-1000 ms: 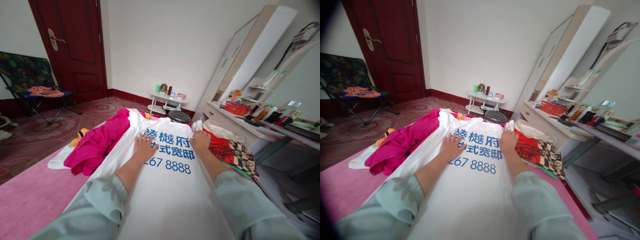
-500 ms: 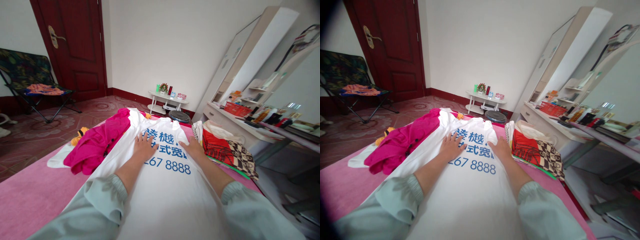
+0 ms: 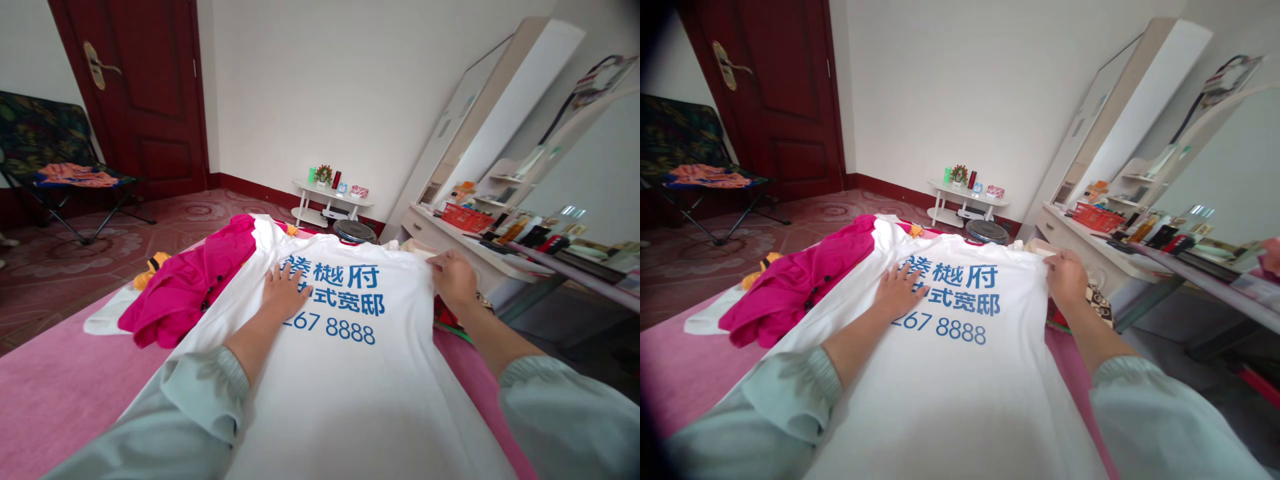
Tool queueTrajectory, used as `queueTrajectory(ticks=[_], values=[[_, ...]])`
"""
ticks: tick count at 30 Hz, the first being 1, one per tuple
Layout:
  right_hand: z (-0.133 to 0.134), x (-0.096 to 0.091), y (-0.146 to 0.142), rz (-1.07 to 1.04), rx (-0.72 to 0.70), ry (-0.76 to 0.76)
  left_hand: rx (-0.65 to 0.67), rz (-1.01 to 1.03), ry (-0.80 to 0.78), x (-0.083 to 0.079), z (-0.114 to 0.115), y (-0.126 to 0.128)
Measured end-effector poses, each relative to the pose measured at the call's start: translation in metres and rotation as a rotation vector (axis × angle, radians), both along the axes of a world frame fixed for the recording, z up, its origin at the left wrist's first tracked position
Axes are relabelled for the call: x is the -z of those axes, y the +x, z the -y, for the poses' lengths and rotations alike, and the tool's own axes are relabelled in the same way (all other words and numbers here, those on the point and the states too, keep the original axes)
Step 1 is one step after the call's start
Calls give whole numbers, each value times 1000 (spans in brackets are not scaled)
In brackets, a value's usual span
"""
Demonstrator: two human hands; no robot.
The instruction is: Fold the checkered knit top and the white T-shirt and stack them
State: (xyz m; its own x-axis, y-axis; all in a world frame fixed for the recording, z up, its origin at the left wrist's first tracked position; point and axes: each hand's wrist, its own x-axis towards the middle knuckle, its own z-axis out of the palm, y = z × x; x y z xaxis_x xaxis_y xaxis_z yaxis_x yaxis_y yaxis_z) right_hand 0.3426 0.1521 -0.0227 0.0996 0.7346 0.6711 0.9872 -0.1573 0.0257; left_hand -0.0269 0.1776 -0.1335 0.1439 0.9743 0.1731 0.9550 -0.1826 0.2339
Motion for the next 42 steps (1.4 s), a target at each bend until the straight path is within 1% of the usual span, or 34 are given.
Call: queueTrajectory(ticks=[1, 3, 5, 6, 7, 9, 10, 11, 13, 14, 15, 16, 19, 21, 22, 23, 24, 26, 28, 29, 30, 31, 34, 36, 39, 42], values=[[2, 1, 9, 18, 32, -34, 1, 0, 2, 0, 0, 0], [6, 6, 15, 53, 91, -154, 9, 3, 8, 0, 0, 0], [6, 9, 10, 84, 170, -260, 19, 7, 11, 1, -1, -1], [5, 9, 5, 88, 213, -280, 19, 9, 9, 1, -1, -1], [2, 9, 0, 74, 258, -269, 16, 11, 5, 1, -1, -1], [-6, 7, -6, -19, 358, -203, 13, 12, -3, 1, -2, -1], [-11, 5, -7, -89, 406, -202, 15, 12, -4, 1, -2, -1], [-16, 4, -5, -158, 446, -236, 20, 11, -3, 1, -1, -1], [-24, 4, 1, -253, 471, -368, 52, 9, 3, 0, 0, 0], [-26, 4, 5, -268, 459, -415, 78, 7, 6, 0, 0, 0], [-27, 5, 8, -259, 442, -427, 111, 5, 8, 0, 1, -1], [-26, 7, 10, -228, 428, -401, 147, 3, 7, 0, 2, -1], [-17, 12, 5, -68, 398, -205, 247, 1, 0, -2, 4, -1], [-9, 13, -11, 47, 306, -72, 297, -1, -4, -4, 6, 0], [-5, 14, -22, 92, 229, -28, 316, -4, -8, -4, 7, 0], [-1, 15, -37, 128, 133, -15, 333, -7, -14, -5, 7, 0], [2, 16, -53, 152, 24, -37, 345, -10, -22, -6, 8, 0], [7, 23, -89, 148, -187, -158, 356, -16, -38, -6, 9, 1], [10, 35, -122, 64, -320, -301, 361, -23, -39, -7, 9, 1], [10, 44, -135, 23, -360, -360, 363, -25, -35, -7, 9, 1], [10, 53, -144, -20, -369, -416, 365, -27, -30, -8, 9, 0], [9, 63, -150, -65, -341, -476, 367, -27, -27, -8, 9, 0], [2, 90, -151, -168, -135, -616, 356, -23, -38, -8, 10, 1], [-2, 102, -146, -182, -40, -638, 345, -19, -40, -6, 11, 1], [-5, 111, -140, -154, -34, -604, 348, -7, -26, -7, 7, 1], [-4, 111, -140, -144, -46, -586, 411, 36, -55, -19, -9, -1]])
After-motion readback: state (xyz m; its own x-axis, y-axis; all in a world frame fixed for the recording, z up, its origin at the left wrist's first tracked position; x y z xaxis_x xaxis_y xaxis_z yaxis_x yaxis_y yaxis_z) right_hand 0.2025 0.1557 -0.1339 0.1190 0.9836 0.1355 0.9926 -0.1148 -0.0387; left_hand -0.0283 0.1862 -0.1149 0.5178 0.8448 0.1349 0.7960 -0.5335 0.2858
